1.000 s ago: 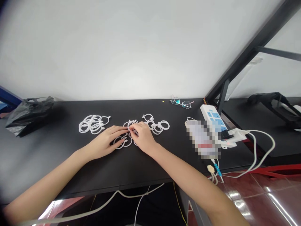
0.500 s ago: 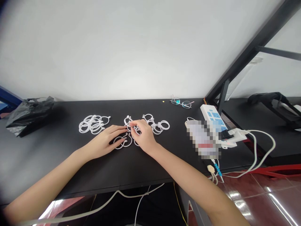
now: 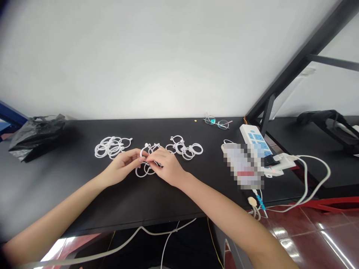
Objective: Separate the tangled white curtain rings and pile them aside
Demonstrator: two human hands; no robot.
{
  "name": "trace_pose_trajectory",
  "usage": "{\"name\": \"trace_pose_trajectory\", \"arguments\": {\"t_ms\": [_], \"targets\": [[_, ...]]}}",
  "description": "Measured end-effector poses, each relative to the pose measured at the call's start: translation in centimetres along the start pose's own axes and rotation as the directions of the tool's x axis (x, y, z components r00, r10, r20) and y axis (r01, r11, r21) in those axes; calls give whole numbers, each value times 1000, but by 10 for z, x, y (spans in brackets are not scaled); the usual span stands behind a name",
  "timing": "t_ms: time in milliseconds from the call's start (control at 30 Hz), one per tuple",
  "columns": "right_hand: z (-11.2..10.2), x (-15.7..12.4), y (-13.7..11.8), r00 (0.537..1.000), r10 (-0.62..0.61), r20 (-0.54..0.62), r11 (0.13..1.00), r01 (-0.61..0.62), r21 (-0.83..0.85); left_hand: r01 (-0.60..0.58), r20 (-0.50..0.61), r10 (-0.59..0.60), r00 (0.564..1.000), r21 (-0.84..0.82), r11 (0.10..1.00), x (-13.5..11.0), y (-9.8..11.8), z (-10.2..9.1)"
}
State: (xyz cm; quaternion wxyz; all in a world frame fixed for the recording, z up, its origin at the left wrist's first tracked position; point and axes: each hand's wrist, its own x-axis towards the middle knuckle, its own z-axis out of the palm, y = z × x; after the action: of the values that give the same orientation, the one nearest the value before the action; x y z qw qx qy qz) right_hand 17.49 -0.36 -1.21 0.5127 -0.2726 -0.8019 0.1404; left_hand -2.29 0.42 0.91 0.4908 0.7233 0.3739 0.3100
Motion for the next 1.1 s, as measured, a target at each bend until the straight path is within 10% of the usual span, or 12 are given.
{"name": "trace_pose_trajectory", "arguments": {"t_ms": [367,733,1100], "targets": [[-7,2,-7,934,322,-156,946,-324,16,-63,19,60,998,155,986,-2,5,-1],[-8,4,-10,961,254,-110,966,-257,-14,-245,96,227,969,451,858,-6,10,5],[-9,3,-12,959,257,-117,966,-255,35,-82,-104,116,988,286,955,-6,3,3]]}}
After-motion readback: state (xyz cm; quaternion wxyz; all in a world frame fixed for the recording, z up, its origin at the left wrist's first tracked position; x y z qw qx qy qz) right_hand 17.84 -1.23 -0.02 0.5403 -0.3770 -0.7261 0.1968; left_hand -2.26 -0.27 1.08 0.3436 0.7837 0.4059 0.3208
